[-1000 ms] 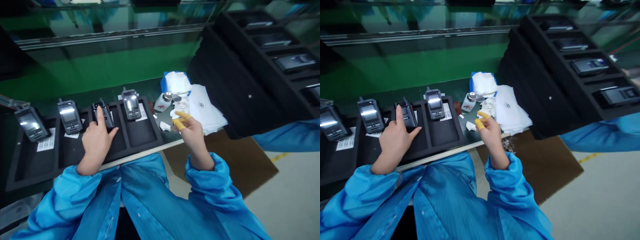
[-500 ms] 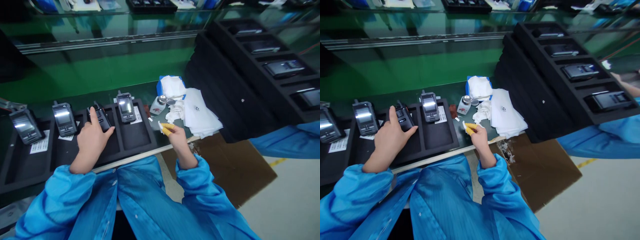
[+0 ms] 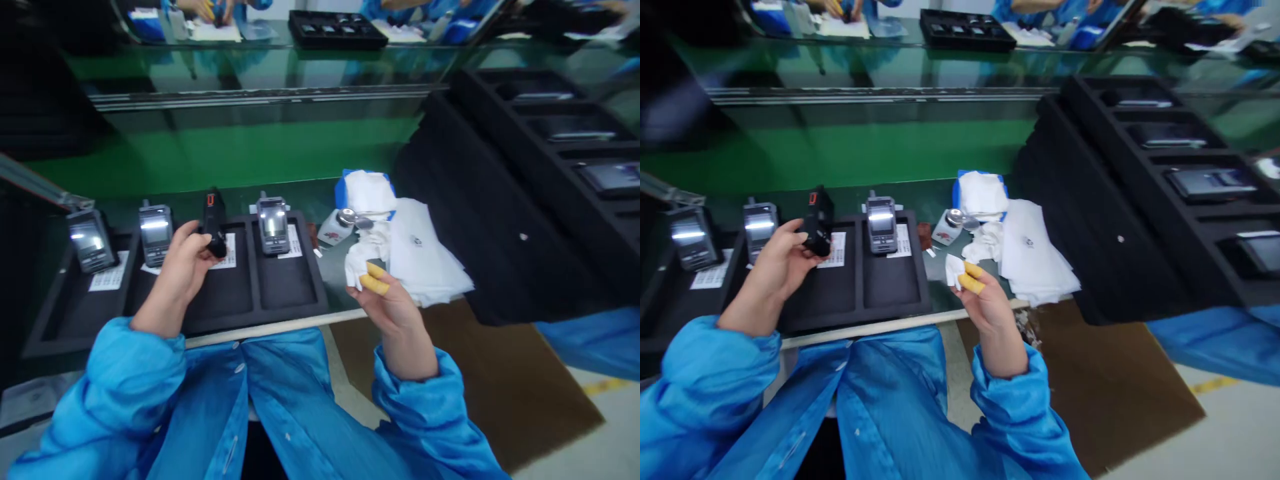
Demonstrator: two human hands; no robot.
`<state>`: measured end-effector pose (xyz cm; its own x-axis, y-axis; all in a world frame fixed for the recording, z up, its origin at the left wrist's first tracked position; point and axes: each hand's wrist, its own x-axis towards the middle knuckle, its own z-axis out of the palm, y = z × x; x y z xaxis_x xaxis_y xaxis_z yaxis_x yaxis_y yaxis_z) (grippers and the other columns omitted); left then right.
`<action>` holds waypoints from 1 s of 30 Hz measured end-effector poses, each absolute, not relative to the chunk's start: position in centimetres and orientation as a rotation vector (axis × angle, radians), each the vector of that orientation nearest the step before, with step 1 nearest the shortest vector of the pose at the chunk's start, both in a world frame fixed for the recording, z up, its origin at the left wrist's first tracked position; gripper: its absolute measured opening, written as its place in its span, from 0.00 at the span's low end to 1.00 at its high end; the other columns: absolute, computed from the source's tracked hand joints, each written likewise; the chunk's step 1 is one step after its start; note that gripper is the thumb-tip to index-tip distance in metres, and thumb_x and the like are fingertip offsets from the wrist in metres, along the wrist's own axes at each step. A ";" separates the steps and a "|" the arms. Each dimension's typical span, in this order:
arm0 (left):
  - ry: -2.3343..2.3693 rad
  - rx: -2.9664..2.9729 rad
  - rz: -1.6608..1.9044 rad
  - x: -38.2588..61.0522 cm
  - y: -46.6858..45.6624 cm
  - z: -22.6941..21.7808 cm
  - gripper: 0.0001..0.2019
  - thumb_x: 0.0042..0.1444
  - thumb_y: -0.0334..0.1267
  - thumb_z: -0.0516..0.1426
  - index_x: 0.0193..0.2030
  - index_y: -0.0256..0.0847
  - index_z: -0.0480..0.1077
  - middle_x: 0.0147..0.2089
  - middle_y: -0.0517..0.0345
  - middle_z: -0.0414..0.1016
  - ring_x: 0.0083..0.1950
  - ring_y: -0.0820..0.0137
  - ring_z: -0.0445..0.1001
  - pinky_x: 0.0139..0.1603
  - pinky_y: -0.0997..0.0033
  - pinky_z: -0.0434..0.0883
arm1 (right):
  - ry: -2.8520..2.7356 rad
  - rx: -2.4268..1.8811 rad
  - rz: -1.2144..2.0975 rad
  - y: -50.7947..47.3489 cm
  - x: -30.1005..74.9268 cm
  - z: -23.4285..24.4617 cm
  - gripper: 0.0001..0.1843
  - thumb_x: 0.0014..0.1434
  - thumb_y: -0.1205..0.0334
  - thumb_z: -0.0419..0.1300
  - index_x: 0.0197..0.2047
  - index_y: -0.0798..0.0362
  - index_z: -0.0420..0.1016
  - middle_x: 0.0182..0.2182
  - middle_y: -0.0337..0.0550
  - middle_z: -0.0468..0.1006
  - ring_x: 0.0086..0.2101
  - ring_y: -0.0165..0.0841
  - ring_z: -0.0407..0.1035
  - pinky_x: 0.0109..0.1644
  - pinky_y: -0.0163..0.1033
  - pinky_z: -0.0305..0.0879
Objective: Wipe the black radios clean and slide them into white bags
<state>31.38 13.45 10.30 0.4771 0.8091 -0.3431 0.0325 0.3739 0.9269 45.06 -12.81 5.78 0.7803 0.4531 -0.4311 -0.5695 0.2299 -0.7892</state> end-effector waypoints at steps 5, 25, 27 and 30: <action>0.839 0.735 0.567 32.8 13.3 9.5 0.09 0.52 0.38 0.49 0.37 0.38 0.66 0.34 0.51 0.76 0.35 0.68 0.77 0.38 0.68 0.73 | 0.005 -1.251 0.697 -12.4 45.4 5.3 0.15 0.35 0.65 0.74 0.30 0.48 0.81 0.27 0.36 0.79 0.28 0.27 0.70 0.31 0.34 0.68; 1.070 0.935 0.525 27.4 9.8 10.2 0.26 0.56 0.26 0.53 0.62 0.37 0.60 0.43 0.43 0.80 0.45 0.58 0.81 0.50 0.53 0.77 | -0.864 -2.453 -0.421 -9.7 53.1 8.1 0.16 0.54 0.70 0.53 0.38 0.50 0.82 0.37 0.48 0.75 0.41 0.40 0.65 0.50 0.53 0.57; 0.981 1.217 0.543 26.5 9.1 9.6 0.23 0.56 0.33 0.57 0.60 0.41 0.65 0.47 0.46 0.80 0.47 0.58 0.80 0.54 0.52 0.76 | -0.932 -2.610 -0.458 -9.1 53.4 7.6 0.17 0.52 0.73 0.51 0.34 0.52 0.80 0.37 0.48 0.75 0.42 0.40 0.63 0.53 0.56 0.51; 0.762 1.763 0.537 26.4 8.0 8.7 0.16 0.57 0.41 0.58 0.52 0.42 0.73 0.52 0.47 0.79 0.52 0.57 0.78 0.59 0.51 0.72 | -1.008 -2.697 -0.456 -8.7 53.1 7.4 0.15 0.49 0.75 0.50 0.28 0.53 0.78 0.35 0.46 0.74 0.41 0.39 0.61 0.53 0.58 0.46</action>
